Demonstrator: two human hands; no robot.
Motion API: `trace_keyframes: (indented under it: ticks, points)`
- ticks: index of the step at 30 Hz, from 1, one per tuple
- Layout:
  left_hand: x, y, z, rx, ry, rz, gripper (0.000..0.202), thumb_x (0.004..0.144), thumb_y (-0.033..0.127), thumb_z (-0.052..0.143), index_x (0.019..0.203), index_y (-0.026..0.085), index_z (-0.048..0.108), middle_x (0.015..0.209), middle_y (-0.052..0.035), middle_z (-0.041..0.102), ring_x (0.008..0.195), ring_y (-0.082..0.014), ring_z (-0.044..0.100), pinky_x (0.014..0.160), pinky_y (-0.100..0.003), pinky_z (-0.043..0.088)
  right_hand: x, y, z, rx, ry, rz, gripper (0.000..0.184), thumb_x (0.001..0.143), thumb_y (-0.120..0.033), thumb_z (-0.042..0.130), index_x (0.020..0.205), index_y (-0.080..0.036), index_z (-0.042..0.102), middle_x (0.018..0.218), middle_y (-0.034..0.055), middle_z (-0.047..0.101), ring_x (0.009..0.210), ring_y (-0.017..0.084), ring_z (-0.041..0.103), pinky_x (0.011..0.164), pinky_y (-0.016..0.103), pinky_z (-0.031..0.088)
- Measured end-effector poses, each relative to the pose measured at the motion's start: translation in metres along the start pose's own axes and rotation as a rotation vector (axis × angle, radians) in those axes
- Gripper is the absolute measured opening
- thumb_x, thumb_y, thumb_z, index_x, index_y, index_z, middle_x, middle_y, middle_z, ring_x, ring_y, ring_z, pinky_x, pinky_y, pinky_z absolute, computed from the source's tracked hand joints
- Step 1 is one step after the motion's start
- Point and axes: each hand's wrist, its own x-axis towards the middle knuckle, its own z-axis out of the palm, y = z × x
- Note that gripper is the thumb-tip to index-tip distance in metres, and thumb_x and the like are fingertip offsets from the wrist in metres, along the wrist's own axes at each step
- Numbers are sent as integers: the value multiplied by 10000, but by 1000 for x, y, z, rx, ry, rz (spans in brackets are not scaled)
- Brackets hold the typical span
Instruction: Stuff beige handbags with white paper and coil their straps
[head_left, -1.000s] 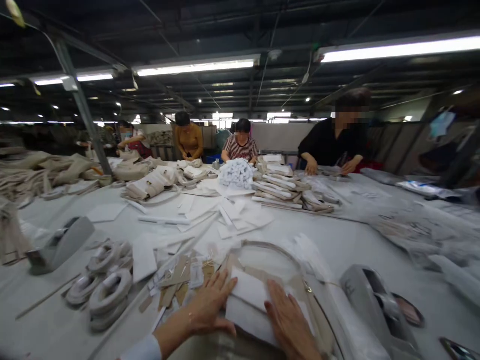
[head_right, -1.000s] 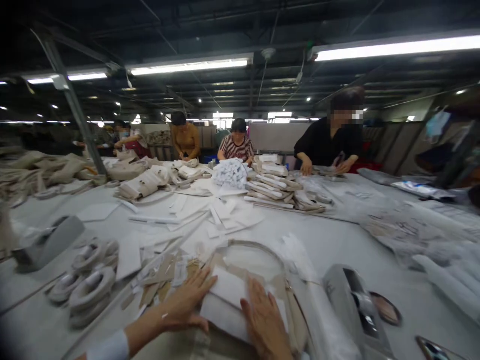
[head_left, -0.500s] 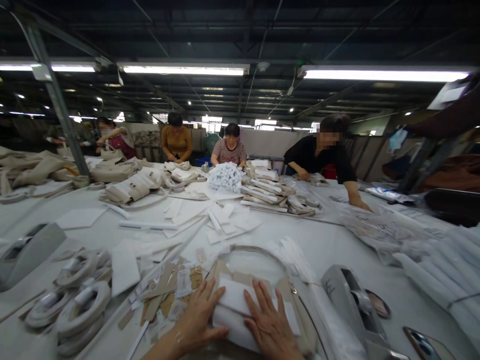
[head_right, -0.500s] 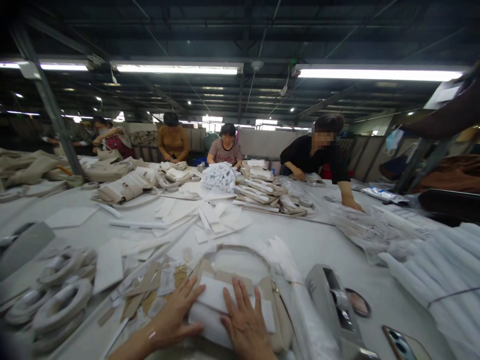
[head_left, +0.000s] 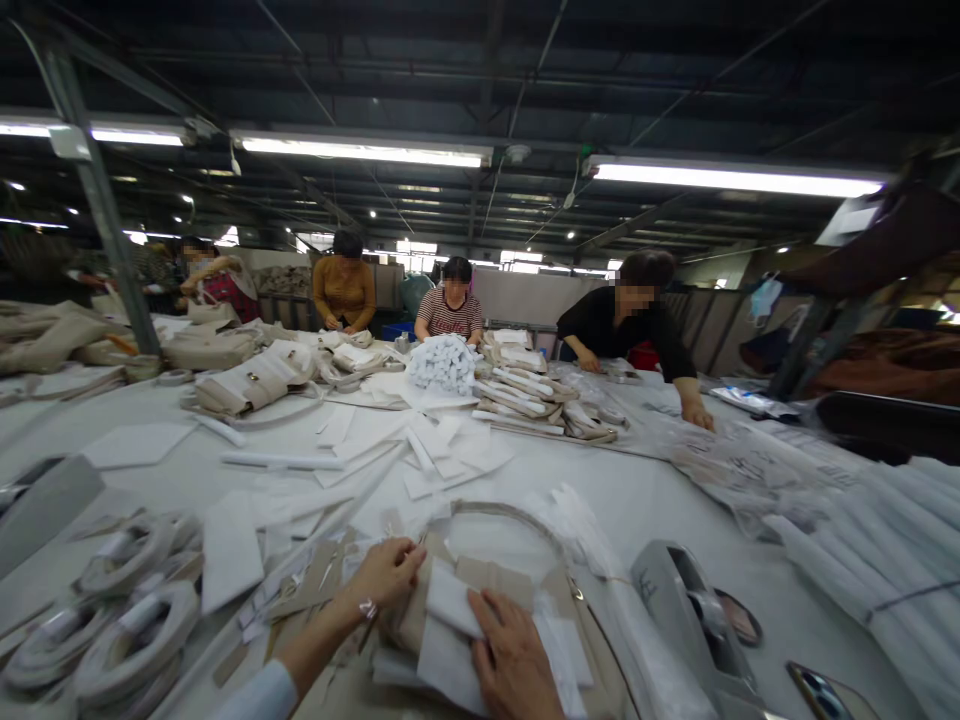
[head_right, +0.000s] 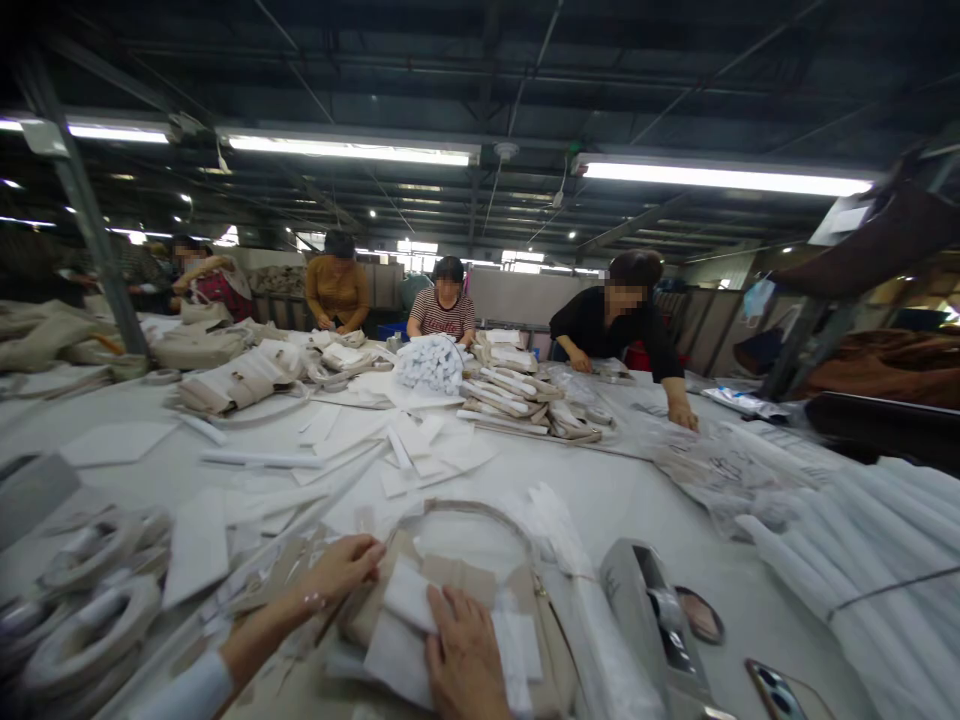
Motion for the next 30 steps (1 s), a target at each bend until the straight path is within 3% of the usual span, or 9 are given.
trace_keyframes:
  ticks: [2,8,15,18,22,30]
  points:
    - [16,6,4,46,17,-49,353,855,364,437,783,125,686,742,-54,681,795,-207,628,732,-272,426,-2,2,3,-5,30,-11,508,829,-237,452,1331,-297,501,1346,27,538,1202,235,514,1050,401,412]
    - [37,12,20,28,-36,-127,270,686,400,656,761,141,680,730,-48,671,744,-212,617,639,-266,410,-1,6,3,-14,14,-53,497,861,-258,430,1356,-270,475,1393,25,493,1252,232,474,1052,408,414]
    - [50,8,19,-45,-96,-236,236,768,333,658,837,108,655,815,-43,665,791,-189,613,653,-263,457,2,7,5,-46,-44,-87,508,894,-253,362,1399,-237,413,1444,17,421,1315,229,407,1087,451,370]
    - [54,12,19,-53,-116,-265,205,818,313,649,856,113,632,852,-29,647,800,-174,613,704,-307,500,2,7,5,-59,-78,-97,503,926,-337,344,1416,-228,384,1465,21,381,1341,239,369,1100,472,349]
    - [57,16,22,-63,-109,-259,225,875,341,601,922,122,620,935,-32,638,866,-181,614,777,-357,519,3,3,2,-68,-127,-103,573,937,-488,323,1432,-199,350,1482,48,345,1363,262,326,1101,500,338]
    - [62,6,32,-61,-75,-233,228,890,346,582,912,122,622,953,-39,641,903,-187,612,830,-389,505,3,9,6,-110,-161,-137,598,939,-520,304,1458,-223,272,1507,58,277,1376,284,291,1094,537,322]
